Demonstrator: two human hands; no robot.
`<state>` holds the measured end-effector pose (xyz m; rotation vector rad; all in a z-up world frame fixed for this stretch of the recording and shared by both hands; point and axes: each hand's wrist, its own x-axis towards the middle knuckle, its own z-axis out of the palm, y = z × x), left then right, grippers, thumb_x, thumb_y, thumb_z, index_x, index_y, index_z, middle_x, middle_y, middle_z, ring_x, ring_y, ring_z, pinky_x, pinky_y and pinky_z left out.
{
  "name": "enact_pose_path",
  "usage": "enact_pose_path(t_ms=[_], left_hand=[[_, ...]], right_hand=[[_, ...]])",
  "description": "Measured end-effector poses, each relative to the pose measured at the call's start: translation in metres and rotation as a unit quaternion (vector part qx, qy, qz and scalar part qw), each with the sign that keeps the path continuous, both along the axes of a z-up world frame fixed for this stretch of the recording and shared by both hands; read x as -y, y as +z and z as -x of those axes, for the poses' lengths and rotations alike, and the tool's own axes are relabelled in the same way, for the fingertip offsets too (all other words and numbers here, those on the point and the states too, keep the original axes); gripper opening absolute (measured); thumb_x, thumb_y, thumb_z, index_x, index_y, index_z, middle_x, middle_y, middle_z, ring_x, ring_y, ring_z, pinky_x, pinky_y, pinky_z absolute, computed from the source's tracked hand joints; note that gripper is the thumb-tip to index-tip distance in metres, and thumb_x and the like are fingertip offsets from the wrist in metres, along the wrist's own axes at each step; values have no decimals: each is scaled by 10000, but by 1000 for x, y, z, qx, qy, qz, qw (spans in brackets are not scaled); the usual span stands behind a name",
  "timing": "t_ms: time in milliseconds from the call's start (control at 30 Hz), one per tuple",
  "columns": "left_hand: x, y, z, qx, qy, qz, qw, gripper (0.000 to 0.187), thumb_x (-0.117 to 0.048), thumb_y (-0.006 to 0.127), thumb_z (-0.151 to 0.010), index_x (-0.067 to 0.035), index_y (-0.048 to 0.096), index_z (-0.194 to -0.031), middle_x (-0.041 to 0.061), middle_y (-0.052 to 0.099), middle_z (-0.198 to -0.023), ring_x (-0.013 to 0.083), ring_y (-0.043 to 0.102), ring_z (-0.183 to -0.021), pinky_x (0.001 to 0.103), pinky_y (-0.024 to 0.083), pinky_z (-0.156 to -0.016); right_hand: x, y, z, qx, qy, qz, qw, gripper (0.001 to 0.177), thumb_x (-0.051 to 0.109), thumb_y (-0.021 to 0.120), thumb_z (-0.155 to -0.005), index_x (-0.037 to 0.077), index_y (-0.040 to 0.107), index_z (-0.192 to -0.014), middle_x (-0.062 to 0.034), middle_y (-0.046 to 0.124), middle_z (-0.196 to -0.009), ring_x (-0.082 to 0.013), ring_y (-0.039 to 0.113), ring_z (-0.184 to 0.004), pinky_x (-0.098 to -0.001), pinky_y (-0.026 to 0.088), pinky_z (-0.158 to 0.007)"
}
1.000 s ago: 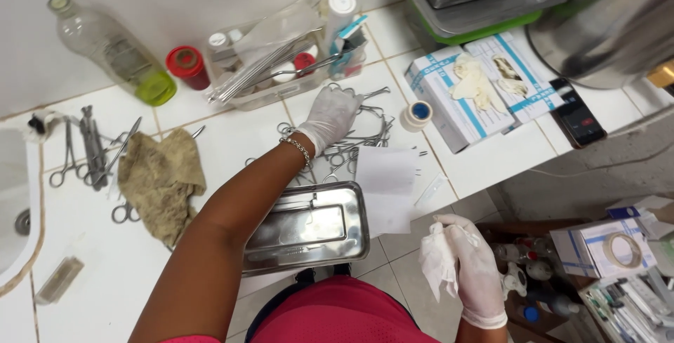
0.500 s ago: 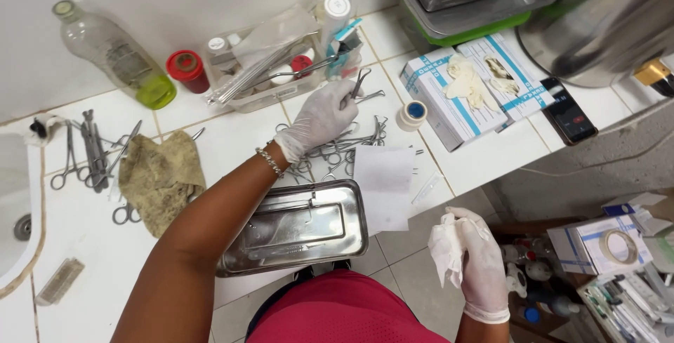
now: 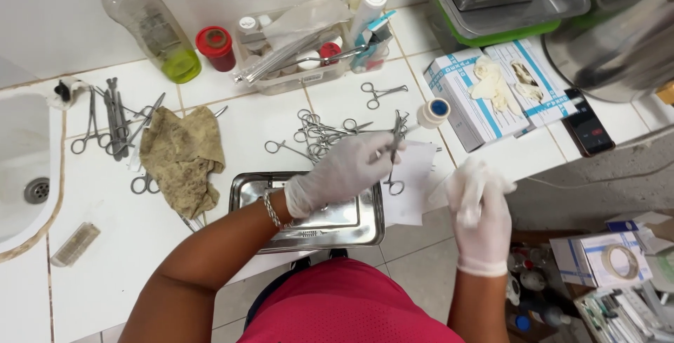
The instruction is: The person wipes various surgical instruments, including scissors and forceps, with a white cloth and places them into a metal tray. The person handles the instruments one by one, wiping them thoroughly before arranging them inside the tray.
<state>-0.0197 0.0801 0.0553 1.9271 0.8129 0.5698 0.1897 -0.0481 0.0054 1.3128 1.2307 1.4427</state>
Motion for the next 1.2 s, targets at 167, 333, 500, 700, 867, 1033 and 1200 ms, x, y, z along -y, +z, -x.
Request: enact_pose_path(t_ms=[167, 333, 500, 700, 867, 1033, 1200], left_hand=[[36, -4, -11, -29, -80, -33, 996, 313, -303, 492, -944, -69, 618, -1110, 254, 690, -1015, 462, 669, -1003, 564, 536, -830], [48, -24, -11, -64, -74, 14, 995, 293, -302, 502, -948, -35, 600, -879, 234, 662, -822, 435, 684, -891, 504, 550, -762], [46, -52, -3, -74, -85, 62, 992, 297, -321, 510, -932, -48, 587, -846, 207, 673, -803, 399, 700, -860, 486, 548, -745], [44, -50, 11, -116, -99, 75, 985, 280, -283, 491, -888, -37, 604, -817, 212, 685, -819, 391, 703, -880, 473, 548, -780], [42, -98, 33, -5, -192, -395, 898, 197, 17, 648, -896, 38, 558, -721, 107, 562, -827, 240, 564, -693, 351, 491, -497], [26, -7, 99, -64, -145, -87, 984, 390, -371, 498, -1002, -96, 662, -1224, 76, 687, -1258, 247, 645, -1138, 381, 491, -996], [13, -21, 128, -360, -126, 15, 924, 460, -503, 400, -1026, -296, 689, -1319, 5, 716, -1091, 186, 674, -931, 389, 558, -817]], right_hand=[[-25, 53, 59, 965, -193, 163, 68, 224, -3, 642, -919, -30, 676, -1139, -37, 625, -803, -105, 555, -722, -286, 533, -727], [-20, 8, 47, 952, -114, 265, -102, 249, 14, 856, -761, 15, 743, -982, -93, 615, -681, -146, 552, -640, -322, 525, -629], [-8, -12, 40, 919, -15, 280, -278, 278, 140, 917, -730, 183, 794, -977, -60, 651, -690, -134, 584, -672, -320, 505, -673], [-9, -14, 37, 754, -239, 114, -601, 185, 262, 692, -972, 105, 744, -1055, -72, 763, -1045, -312, 708, -945, -419, 559, -807], [-9, -4, 42, 861, -449, 104, -213, 1045, 694, 21, -1040, -75, 716, -900, -210, 719, -868, -357, 733, -902, -449, 578, -949], [2, 15, 35, 781, -414, 229, -408, 164, -161, 555, -1009, -101, 627, -875, -198, 643, -836, -304, 625, -737, -397, 520, -708], [-2, 13, 55, 905, -304, 150, -258, 268, -102, 513, -1079, -35, 658, -863, -144, 673, -777, -192, 647, -627, -283, 559, -618]])
